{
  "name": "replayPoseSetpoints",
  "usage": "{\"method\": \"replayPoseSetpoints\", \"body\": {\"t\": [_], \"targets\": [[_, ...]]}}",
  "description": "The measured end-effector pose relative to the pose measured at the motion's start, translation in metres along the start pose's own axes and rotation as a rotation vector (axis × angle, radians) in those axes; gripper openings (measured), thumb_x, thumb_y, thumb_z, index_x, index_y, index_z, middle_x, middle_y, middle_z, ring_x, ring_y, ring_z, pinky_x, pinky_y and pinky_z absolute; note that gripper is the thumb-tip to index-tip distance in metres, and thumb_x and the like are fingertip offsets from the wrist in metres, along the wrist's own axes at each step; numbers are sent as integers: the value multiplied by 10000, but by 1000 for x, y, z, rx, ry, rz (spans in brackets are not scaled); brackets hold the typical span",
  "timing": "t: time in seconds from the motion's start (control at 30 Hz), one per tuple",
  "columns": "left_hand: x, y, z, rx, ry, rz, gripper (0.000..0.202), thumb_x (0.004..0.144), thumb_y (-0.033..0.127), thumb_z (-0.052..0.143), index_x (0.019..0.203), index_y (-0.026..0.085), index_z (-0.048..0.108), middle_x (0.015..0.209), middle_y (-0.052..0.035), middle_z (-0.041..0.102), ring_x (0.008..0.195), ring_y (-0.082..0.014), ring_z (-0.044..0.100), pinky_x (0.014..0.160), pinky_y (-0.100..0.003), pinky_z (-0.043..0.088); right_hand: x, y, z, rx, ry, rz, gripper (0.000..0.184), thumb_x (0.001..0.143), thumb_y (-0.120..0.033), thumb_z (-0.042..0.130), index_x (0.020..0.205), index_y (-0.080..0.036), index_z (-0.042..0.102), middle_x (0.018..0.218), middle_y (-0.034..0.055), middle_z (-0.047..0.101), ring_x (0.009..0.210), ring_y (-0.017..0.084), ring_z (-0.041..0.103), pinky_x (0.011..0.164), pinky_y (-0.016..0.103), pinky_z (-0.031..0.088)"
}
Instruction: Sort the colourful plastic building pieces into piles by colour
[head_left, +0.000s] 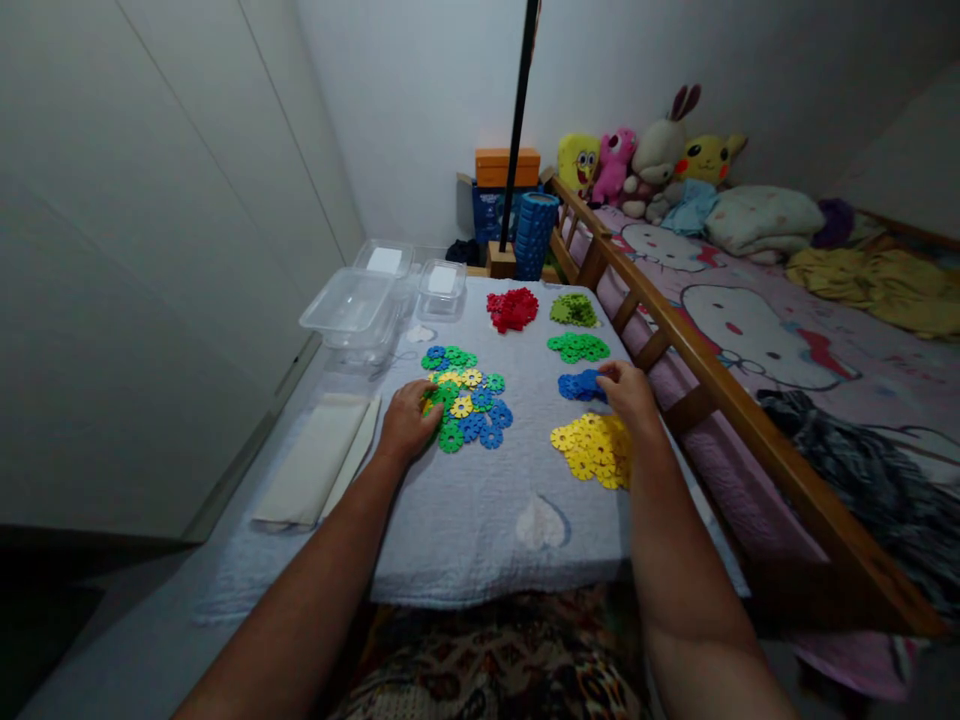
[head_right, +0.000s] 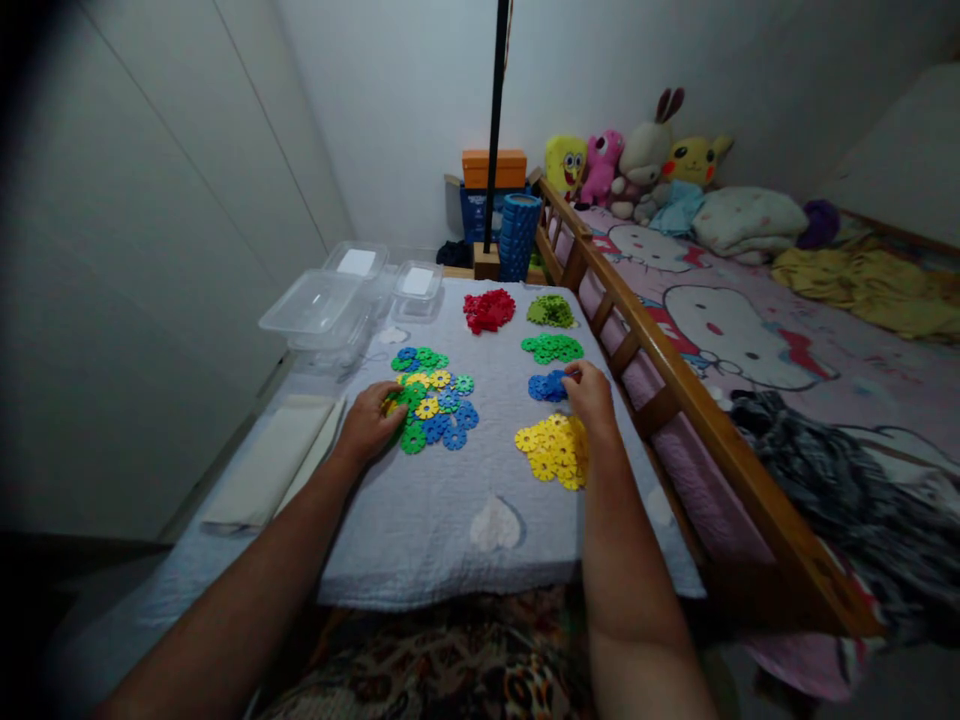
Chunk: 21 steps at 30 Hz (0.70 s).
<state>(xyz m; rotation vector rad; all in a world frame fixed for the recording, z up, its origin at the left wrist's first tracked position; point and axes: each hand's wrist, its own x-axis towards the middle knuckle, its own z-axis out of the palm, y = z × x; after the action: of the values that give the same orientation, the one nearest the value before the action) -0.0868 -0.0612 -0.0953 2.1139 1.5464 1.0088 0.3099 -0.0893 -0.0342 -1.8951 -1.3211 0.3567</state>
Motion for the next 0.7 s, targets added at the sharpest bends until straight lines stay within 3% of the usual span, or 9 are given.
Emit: {"method": "replayPoseSetpoints", "body": {"t": [0.13,0.3,0.5,0.7], "targets": [[0,-1,0,1,-6,8,330,807,360,569,1077,194,661,1238,-149,704,1201,-320,627,1109,-508,463,24,35,-19,0,106,139,132,661,-222,632,790,-211,651,709,16,659,654,181,589,634,295,472],[0,-1,0,11,-14,5,313,810,354,577,1077,215,662,1250,-128,700,1211,-305,621,1114,-489,461,35,58,-19,-50,142,207,111,645,-240,644,752,-213,637,625,-2,619,587,163,552,591,285,478],[0,-2,0,3,0,2,300,807,348,588,1068,226,671,1238,-121,702,1197,-306,619,1105,-498,470,29,52,-12,-142,134,163,59,674,-194,640,731,-200,654,721,62,702,724,225,656,757,376,554],[0,-1,-1,8,-4,7,299,815,343,582,1070,215,672,1245,-129,695,1206,-310,618,1108,-503,470,18,25,-16,-172,183,107,159,747,-158,595,847,-199,711,910,102,764,935,261,699,917,394,544]]}}
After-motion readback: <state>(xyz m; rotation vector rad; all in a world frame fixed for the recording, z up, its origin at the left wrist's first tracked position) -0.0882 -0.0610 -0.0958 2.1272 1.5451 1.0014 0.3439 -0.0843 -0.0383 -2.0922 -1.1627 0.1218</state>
